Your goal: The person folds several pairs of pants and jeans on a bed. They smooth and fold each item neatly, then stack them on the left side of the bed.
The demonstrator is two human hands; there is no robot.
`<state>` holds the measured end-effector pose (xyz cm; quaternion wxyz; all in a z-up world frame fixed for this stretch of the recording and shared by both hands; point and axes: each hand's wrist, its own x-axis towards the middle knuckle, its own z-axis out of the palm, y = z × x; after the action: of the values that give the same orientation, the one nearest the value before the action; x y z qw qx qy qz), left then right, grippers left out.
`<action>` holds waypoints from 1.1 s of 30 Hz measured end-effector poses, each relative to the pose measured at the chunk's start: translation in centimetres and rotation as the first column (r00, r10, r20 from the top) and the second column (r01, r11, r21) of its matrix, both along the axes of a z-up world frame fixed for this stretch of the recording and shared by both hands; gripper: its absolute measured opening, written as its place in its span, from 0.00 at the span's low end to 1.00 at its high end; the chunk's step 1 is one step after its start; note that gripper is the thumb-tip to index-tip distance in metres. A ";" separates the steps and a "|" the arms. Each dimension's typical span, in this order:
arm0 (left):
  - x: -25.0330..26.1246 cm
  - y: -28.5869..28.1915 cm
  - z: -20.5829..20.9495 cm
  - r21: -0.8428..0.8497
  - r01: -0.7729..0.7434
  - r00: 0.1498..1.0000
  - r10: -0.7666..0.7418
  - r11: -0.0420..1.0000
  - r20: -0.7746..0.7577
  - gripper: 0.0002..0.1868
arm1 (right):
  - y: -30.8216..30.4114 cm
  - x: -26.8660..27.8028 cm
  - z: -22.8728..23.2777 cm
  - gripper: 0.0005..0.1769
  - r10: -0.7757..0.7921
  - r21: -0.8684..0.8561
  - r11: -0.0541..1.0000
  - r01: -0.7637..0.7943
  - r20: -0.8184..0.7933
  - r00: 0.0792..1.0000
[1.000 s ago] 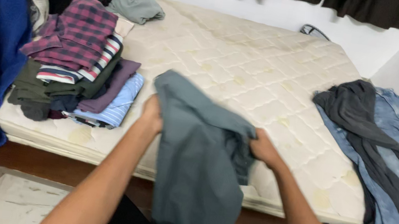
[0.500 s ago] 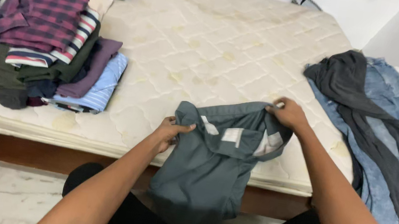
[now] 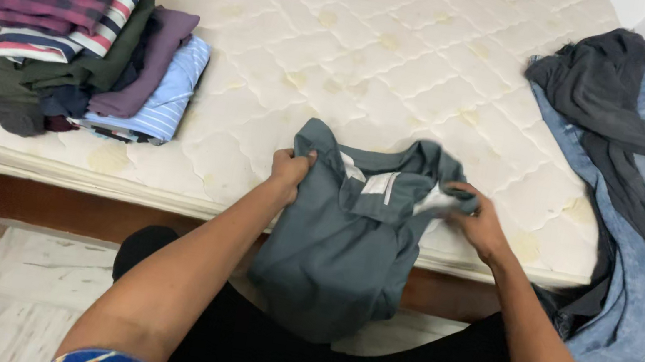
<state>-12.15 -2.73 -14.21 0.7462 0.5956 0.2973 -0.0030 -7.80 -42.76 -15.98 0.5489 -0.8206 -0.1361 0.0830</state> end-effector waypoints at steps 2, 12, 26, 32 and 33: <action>-0.4 0.6 1.6 0.052 0.009 0.993 -0.015 0.999 0.115 0.22 | -1.1 1.4 1.2 0.19 -0.105 0.106 0.988 0.109 -0.046 0.993; -5.7 9.5 12.5 0.371 0.422 0.855 -0.499 0.827 0.141 0.20 | -7.3 1.5 17.6 0.20 -0.164 -0.140 0.977 0.158 -0.028 0.986; 14.8 17.2 3.7 0.713 -0.236 0.962 0.056 0.660 0.267 0.52 | -0.1 24.0 9.5 0.45 -0.342 -0.376 0.881 0.286 -0.091 0.935; 5.5 16.4 -7.1 0.838 -0.051 0.999 0.031 0.543 0.040 0.46 | 0.2 17.6 -4.7 0.52 -0.300 -0.686 0.677 0.266 0.073 0.951; 4.7 15.9 -7.3 0.851 -0.103 0.994 0.031 0.514 0.102 0.43 | 0.7 16.6 -5.4 0.52 -0.226 -0.752 0.552 0.361 0.282 0.933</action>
<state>-7.45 13.17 -21.55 0.3673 0.8730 0.2554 0.1941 8.78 -42.05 -21.39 0.1216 -0.9923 0.0128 -0.0210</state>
